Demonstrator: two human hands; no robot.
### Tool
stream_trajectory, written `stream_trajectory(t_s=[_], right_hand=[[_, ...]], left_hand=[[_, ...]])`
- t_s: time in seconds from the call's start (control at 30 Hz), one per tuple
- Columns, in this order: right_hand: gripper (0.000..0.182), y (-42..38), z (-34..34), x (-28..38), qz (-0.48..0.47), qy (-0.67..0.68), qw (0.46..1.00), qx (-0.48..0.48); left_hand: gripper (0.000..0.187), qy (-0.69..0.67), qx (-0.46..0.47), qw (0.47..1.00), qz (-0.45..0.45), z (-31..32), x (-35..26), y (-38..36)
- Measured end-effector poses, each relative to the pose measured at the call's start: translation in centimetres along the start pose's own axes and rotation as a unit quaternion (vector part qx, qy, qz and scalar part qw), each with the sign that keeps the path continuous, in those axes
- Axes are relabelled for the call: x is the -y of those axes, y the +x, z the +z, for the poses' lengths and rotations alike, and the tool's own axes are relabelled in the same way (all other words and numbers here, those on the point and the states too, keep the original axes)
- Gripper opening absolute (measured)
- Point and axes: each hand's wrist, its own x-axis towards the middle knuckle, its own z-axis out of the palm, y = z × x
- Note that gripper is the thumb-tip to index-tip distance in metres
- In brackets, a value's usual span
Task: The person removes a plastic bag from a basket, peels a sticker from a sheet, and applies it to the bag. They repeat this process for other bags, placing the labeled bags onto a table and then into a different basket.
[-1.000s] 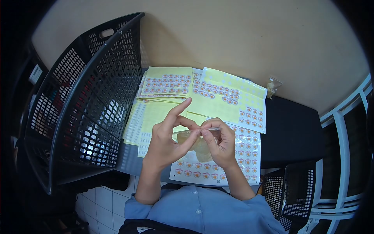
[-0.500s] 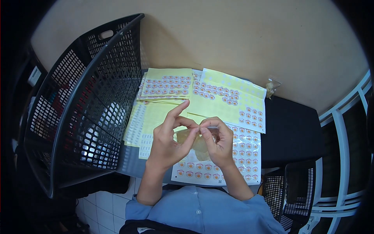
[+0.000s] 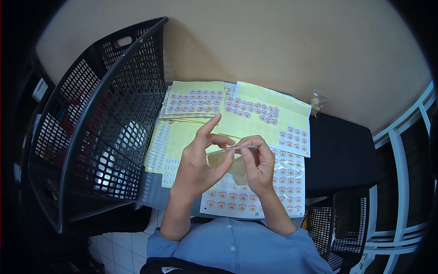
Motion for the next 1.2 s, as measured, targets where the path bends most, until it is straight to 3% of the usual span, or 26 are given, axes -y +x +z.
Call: stream_trajectory(t_s=[0.53,0.6,0.67,1.03,1.2], right_hand=[[0.007,0.1,-0.4,0.3,-0.012,-0.035,0.999,-0.034],[0.007,0.2,-0.3,0.3,-0.012,-0.037,0.999,-0.03],[0.007,0.3,-0.1,0.1,-0.023,0.065,0.996,-0.061],[0.007,0.4,-0.2,0.1,-0.024,0.019,0.999,-0.041],[0.007,0.2,-0.8,-0.4,-0.03,-0.05,0.998,-0.003]], left_hand=[[0.056,0.022,-0.005,0.999,0.047,1.1,-0.2,0.5],[0.055,0.02,-0.016,0.999,0.04,1.2,-0.3,0.6],[0.055,0.021,-0.02,0.999,0.039,1.2,-0.1,0.6],[0.052,0.016,-0.02,0.999,0.024,1.7,0.1,0.3],[0.07,-0.031,-0.016,0.999,-0.004,1.9,0.1,0.1]])
